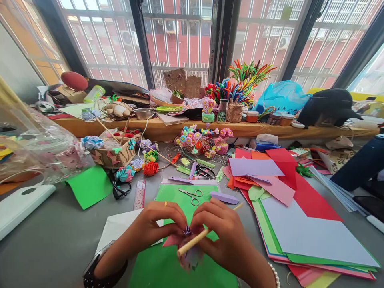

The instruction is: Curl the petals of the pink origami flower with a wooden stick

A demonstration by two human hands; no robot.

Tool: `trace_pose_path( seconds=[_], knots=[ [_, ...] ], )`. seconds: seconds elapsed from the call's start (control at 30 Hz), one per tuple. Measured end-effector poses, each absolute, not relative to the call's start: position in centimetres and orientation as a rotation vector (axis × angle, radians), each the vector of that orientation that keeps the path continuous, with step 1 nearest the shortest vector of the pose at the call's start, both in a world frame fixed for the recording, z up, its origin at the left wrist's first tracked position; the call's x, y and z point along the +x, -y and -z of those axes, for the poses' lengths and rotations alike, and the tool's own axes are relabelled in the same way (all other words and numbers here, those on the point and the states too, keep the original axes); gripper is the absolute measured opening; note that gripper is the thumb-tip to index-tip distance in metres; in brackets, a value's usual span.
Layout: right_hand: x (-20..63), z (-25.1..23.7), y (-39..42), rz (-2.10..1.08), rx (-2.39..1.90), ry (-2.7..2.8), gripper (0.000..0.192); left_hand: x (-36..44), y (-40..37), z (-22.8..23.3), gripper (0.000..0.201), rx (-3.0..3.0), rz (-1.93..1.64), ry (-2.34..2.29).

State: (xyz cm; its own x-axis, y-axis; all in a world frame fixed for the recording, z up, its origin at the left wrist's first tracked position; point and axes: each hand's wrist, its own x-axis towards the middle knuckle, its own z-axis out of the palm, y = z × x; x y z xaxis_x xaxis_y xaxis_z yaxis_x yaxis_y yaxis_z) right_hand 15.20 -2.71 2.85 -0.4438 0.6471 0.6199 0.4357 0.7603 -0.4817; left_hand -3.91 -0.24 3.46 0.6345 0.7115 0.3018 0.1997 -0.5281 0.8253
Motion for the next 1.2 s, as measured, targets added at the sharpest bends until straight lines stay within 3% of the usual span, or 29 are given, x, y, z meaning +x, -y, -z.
trace_pose_path(
  seconds=[0.13, 0.37, 0.5, 0.7, 1.2],
  knots=[
    [15.4, -3.0, 2.5, -0.732, -0.982, 2.127, 0.016, -3.6, -0.3, -2.6, 0.008, 1.754, -0.649, -0.754],
    [15.4, -2.6, 2.0, -1.06, -1.147, 1.983, 0.026, -3.9, -1.4, -1.8, 0.036, 1.469, -0.564, -0.599],
    [15.3, -2.2, 1.9, -1.133, -1.164, 1.917, 0.025, -4.0, -1.2, -2.1, 0.042, 1.427, -0.544, -0.492],
    [15.0, -1.7, 1.7, -1.133, -1.167, 1.856, 0.021, -3.5, -0.5, -2.3, 0.022, 1.517, -0.573, -0.638],
    [15.7, -1.8, 1.6, -1.192, -1.154, 1.878, 0.011, -3.1, -0.6, -1.9, 0.019, 1.475, -0.655, -0.637]
  ],
)
